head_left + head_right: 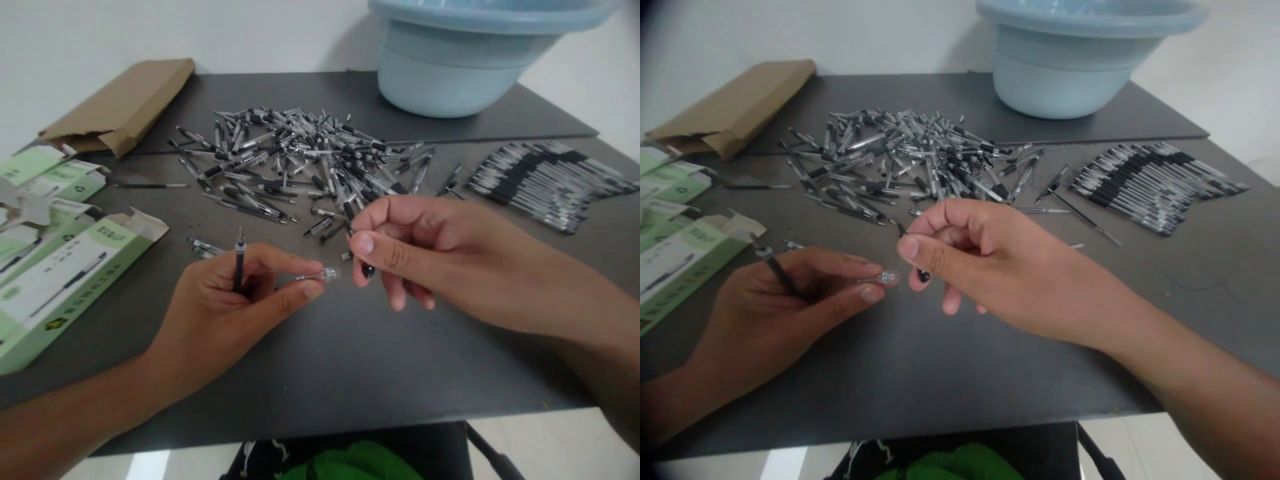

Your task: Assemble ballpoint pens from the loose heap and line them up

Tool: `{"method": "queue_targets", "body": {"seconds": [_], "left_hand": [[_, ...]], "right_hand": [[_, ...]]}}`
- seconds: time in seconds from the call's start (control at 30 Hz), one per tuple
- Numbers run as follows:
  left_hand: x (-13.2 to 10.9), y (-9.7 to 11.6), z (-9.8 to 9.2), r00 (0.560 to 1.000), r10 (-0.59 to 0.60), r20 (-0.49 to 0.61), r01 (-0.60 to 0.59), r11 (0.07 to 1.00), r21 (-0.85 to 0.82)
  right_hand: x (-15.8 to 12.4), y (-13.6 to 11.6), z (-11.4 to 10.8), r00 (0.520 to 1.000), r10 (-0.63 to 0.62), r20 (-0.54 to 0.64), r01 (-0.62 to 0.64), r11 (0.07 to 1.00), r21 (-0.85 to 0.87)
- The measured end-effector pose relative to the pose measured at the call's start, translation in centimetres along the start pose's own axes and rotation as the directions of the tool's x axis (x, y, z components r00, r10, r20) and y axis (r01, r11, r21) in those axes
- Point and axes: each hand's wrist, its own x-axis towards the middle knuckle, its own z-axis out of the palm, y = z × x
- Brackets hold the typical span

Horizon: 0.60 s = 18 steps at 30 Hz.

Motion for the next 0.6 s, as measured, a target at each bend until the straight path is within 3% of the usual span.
{"method": "queue_targets", "body": {"seconds": [0.23, 0.33, 0.47, 0.6], "left_hand": [[0.4, -0.5, 0.0, 1.0, -0.029, 0.001, 0.029, 0.999, -0.041], [0.6, -0.5, 0.0, 0.999, -0.044, 0.006, 0.045, 0.996, -0.072], [0.8, -0.3, 0.1, 0.998, -0.066, 0.006, 0.066, 0.99, -0.124], [0.9, 0.0, 0.1, 0.997, -0.079, 0.015, 0.08, 0.98, -0.184]], "right_hand": [[1.2, 1.5, -0.1, 0.992, -0.006, 0.125, -0.03, 0.959, 0.282], [1.5, 1.8, -0.2, 0.992, 0.003, 0.125, -0.052, 0.921, 0.385], [1.4, 1.3, -0.2, 0.991, 0.07, 0.115, -0.117, 0.871, 0.478], [1.2, 0.8, -0.2, 0.982, 0.066, 0.176, -0.148, 0.849, 0.507]]}}
